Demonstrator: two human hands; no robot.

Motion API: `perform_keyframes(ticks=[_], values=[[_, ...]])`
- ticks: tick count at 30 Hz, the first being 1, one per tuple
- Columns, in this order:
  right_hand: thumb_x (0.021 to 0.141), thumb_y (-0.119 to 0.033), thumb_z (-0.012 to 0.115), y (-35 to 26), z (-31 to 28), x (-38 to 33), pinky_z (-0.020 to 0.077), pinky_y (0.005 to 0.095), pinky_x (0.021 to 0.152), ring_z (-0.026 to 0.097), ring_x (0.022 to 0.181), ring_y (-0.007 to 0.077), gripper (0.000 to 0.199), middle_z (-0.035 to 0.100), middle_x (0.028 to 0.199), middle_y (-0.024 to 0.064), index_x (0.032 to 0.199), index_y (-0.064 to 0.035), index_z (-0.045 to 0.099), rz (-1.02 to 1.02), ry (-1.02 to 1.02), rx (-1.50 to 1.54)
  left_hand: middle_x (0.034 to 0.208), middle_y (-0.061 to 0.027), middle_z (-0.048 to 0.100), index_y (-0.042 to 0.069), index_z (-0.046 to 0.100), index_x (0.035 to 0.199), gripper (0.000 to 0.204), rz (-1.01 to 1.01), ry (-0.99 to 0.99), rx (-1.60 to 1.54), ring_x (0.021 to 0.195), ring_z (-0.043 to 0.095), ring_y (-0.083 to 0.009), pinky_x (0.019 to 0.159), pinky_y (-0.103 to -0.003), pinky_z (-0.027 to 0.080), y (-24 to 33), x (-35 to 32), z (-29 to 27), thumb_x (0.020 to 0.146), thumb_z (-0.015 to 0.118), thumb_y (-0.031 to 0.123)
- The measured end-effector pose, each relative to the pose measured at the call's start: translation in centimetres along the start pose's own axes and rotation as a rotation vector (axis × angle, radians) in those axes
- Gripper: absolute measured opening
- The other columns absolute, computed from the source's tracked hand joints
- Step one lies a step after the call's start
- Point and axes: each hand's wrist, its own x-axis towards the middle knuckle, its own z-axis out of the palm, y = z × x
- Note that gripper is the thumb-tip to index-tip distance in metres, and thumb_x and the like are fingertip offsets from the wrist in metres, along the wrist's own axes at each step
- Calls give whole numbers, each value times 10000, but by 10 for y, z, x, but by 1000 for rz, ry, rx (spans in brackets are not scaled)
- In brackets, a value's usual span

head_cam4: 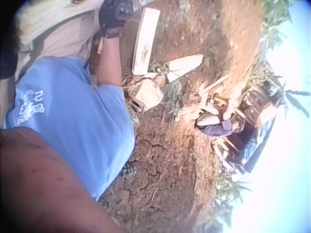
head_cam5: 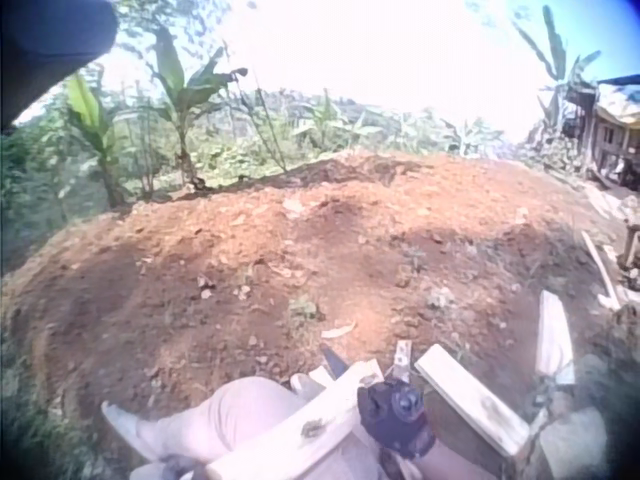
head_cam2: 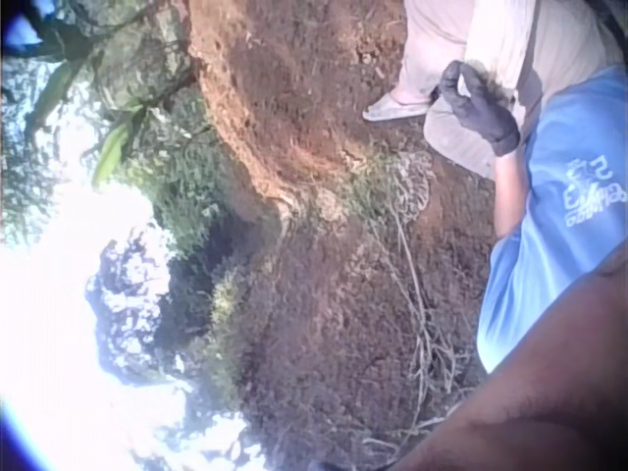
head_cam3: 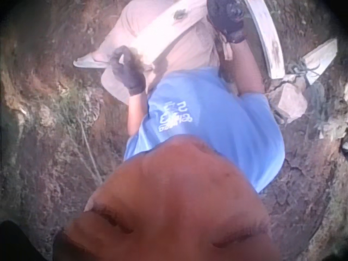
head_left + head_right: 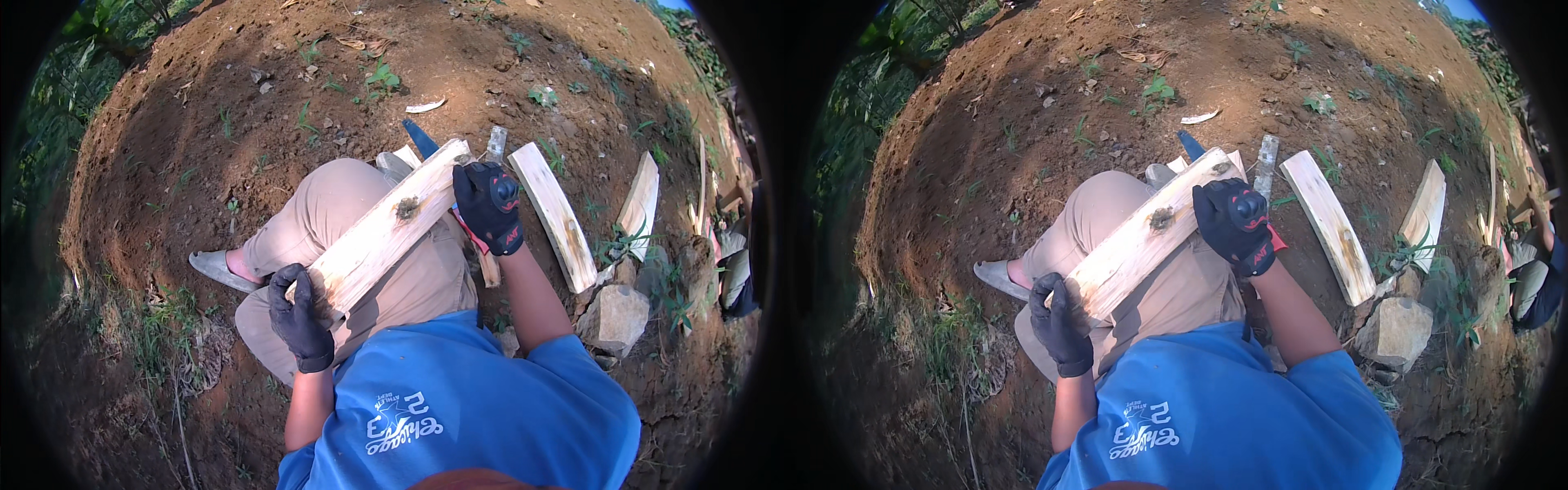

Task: The person uses a handsaw and a small knife to shape and whittle several pieces of wood while sitting on the ground. They pick up wood planks, saw them to length, and then refine the edges and surfaces by hand.

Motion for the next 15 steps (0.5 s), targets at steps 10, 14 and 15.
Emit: perform_keyframes(ticks=[10,14,15], values=[[1009,-271,675,232,-78,-9,545,502,1016,683,1213,416,527,696,1362,226,1498,-90,598,556,303,-691,1115,-50,690,-5,694,1152,202,-125,-6,-18,1044,638,-155,971,-317,501,-16,7,-5,1016,705,144],[994,-291,728,127,-47,-2,503,467,1111,604,1351,365,533,679,1410,177,1490,-125,624,382,-111,109,1110,-42,685,0,690,1159,191,-144,-11,-100,1036,636,-150,964,-309,500,-27,8,-7,1022,691,133],[1000,-291,720,101,-34,-6,507,471,1102,612,1334,363,501,681,1400,174,1472,-141,642,242,-188,134,1109,-42,684,1,689,1160,188,-153,-21,-121,1035,635,-149,963,-307,500,-28,9,-9,1023,688,131]])
